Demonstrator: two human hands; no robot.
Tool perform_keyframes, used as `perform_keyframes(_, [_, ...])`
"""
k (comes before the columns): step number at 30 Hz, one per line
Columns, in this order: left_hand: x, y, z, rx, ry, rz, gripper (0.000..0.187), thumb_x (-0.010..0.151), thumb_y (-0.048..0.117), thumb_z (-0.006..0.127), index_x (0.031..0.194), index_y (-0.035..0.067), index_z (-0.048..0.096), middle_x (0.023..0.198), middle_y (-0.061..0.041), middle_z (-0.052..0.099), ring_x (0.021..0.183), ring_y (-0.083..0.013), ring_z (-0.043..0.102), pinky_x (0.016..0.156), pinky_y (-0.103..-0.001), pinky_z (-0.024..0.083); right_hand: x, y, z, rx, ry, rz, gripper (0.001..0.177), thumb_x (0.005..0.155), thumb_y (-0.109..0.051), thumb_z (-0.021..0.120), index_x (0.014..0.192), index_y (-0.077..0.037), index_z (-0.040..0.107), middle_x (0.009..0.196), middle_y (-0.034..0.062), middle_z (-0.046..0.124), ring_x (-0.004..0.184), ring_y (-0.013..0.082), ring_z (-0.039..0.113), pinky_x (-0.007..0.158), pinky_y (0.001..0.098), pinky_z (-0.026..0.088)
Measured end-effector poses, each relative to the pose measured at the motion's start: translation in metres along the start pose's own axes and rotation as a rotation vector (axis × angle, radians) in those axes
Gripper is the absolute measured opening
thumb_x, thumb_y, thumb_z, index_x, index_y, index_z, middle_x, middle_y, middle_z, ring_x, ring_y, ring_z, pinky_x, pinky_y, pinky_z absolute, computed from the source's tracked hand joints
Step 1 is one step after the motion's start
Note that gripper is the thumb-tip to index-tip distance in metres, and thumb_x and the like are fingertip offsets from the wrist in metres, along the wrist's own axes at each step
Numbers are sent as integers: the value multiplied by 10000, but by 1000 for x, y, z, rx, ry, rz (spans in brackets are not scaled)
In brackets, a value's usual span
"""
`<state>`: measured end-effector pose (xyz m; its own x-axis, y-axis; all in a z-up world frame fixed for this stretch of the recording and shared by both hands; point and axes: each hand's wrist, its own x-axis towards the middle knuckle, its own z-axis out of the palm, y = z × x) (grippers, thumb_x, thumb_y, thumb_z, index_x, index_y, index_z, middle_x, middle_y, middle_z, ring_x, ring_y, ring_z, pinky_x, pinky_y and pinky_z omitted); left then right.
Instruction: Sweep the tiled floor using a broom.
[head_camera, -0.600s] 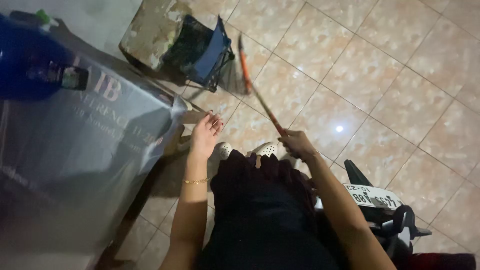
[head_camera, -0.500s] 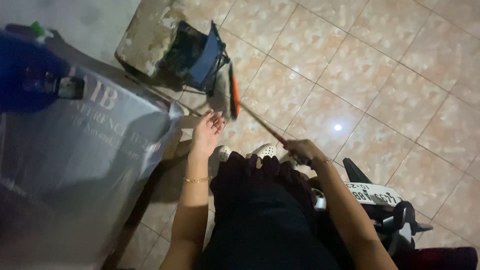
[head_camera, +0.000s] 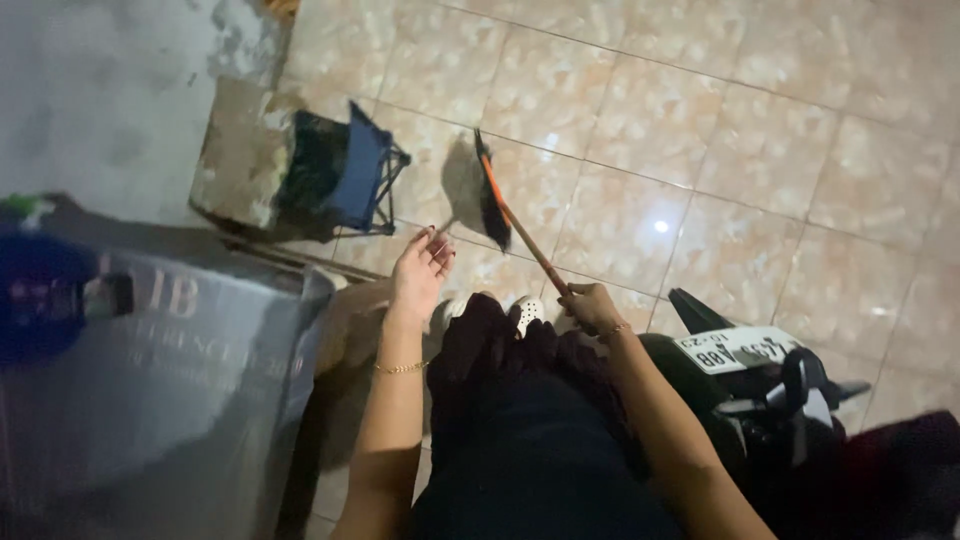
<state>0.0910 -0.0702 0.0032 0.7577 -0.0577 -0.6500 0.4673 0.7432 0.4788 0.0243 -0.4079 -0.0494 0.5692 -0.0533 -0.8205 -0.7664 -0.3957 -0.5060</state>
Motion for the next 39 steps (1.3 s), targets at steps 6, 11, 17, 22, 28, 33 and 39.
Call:
perform_keyframes(6, [27,-13,56,90,-107,-128,219,976,224,623,1172,126,619,1095,-73,687,998,-214,657,934,-350,523,-54,19,-91,201,144,-1,502,865,-167,750,1347,-63,659,708,59,688,520,105,569,453,271,442])
perform_keyframes(11, [75,-35,127,212,-214,-269,219,976,232,616,1161,116,623,1096,-71,680,990,-216,647,938,-360,521,-97,39,-132,355,375,105,566,884,-171,756,1399,-14,582,666,84,668,483,133,556,428,293,414])
perform_keyframes(17, [139,-65,224,353,-356,-430,203,991,218,612,1165,113,615,1119,-79,674,1009,-214,640,947,-360,514,-86,85,-165,617,666,246,346,948,-247,697,1217,-32,731,615,53,593,437,133,507,393,308,374])
perform_keyframes(22, [179,-64,310,453,-409,-483,214,979,214,599,1169,116,615,1128,-85,668,1008,-216,645,951,-361,515,33,183,-184,1001,875,133,215,892,-162,747,1017,12,736,643,6,613,462,113,529,405,297,386])
perform_keyframes(28, [224,-56,353,485,-458,-528,203,987,200,599,1169,111,608,1145,-91,668,1013,-219,641,961,-360,513,121,146,-168,997,1001,331,244,881,-114,723,800,112,679,642,132,627,467,206,579,390,370,399])
perform_keyframes(33, [248,-53,365,501,-421,-555,212,984,188,605,1180,108,598,1141,-94,668,1020,-218,643,967,-367,518,232,115,-102,-235,373,192,214,691,-228,847,846,-116,750,741,123,687,579,255,602,540,394,501])
perform_keyframes(39, [281,-59,362,460,-503,-603,244,991,202,608,1218,113,606,1180,-68,676,1053,-204,651,961,-360,505,176,-53,-95,446,196,187,284,828,-276,800,943,-17,786,688,64,677,546,135,599,501,283,475])
